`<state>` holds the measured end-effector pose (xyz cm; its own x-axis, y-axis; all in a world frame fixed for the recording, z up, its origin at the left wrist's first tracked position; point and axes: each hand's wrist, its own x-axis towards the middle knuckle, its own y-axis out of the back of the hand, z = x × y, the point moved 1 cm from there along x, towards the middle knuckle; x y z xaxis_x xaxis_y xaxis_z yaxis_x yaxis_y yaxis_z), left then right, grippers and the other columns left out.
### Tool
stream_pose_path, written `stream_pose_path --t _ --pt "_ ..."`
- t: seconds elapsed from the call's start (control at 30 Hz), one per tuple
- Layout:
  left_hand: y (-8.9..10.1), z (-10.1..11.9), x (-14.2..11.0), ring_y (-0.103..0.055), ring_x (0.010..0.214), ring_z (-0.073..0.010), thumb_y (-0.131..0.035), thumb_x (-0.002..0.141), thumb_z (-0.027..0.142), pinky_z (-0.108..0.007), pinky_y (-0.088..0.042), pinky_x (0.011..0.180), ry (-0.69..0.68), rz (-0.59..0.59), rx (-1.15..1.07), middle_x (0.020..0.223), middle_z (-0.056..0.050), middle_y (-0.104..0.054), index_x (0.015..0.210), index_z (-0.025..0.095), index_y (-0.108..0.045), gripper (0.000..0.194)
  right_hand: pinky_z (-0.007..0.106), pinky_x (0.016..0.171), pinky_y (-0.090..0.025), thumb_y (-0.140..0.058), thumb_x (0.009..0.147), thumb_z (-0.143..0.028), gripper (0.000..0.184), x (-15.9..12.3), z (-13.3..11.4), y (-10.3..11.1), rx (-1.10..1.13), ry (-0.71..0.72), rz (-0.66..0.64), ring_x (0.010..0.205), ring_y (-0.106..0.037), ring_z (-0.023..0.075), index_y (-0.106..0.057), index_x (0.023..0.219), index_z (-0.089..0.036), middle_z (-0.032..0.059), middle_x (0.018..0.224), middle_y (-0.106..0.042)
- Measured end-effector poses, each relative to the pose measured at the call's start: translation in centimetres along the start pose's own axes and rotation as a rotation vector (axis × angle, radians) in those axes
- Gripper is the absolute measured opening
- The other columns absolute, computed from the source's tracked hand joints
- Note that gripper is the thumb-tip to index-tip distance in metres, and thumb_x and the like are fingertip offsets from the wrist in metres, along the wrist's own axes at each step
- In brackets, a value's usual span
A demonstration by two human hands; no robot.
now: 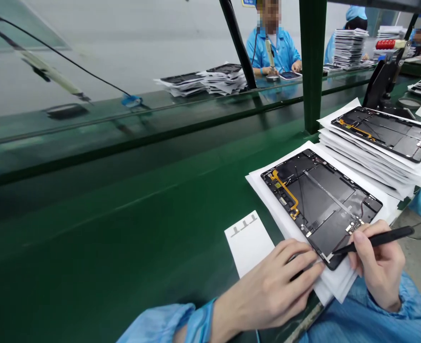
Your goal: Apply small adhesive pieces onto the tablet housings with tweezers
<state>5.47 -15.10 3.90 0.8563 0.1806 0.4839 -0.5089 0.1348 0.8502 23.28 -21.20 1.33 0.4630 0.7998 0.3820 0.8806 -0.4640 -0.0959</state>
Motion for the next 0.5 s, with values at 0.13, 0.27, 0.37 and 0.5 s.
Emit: stream_pose_path --t 0.13,0.27,0.37,0.5 --pt "-0.01 -0.08 0.07 -0.059 0.094 -0.0249 -0.041 0.088 0.007 -0.039 -0.054 0.082 -0.009 0.018 0.003 0.093 -0.014 -0.067 0.11 0.01 -0.055 0.026 0.019 0.03 -0.036 -0.057 0.094 -0.024 0.015 -0.16 0.12 -0.01 -0.005 -0.001 -0.006 0.037 -0.049 0.0069 -0.05 0.081 -0.021 -0.0016 0.072 -0.055" --pt "0.04 -0.06 0.32 -0.058 0.092 -0.0253 -0.041 0.088 0.007 -0.039 -0.054 0.081 -0.029 0.031 0.012 0.092 -0.014 -0.067 0.107 0.007 -0.055 0.023 0.018 0.031 -0.035 -0.056 0.095 -0.022 0.015 -0.17 0.22 -0.2 0.01 0.004 -0.011 0.037 -0.048 0.0058 -0.051 0.08 -0.021 -0.0023 0.072 -0.054" --pt "0.05 -0.05 0.34 -0.058 0.093 -0.0254 -0.04 0.089 0.007 -0.039 -0.054 0.082 -0.028 0.02 0.008 0.093 -0.014 -0.067 0.108 0.008 -0.055 0.024 0.019 0.031 -0.035 -0.056 0.095 -0.021 0.016 -0.16 0.22 -0.26 0.008 0.001 -0.02 0.038 -0.048 0.006 -0.051 0.079 -0.021 -0.0024 0.072 -0.053" --pt "0.06 -0.11 0.13 -0.058 0.094 -0.0254 -0.04 0.089 0.007 -0.039 -0.054 0.083 -0.02 0.007 -0.002 0.093 -0.014 -0.067 0.108 0.008 -0.054 0.024 0.02 0.031 -0.033 -0.055 0.095 -0.021 0.017 -0.16 0.11 -0.18 -0.004 0.004 -0.019 0.037 -0.046 0.0063 -0.051 0.079 -0.021 -0.0022 0.071 -0.052"
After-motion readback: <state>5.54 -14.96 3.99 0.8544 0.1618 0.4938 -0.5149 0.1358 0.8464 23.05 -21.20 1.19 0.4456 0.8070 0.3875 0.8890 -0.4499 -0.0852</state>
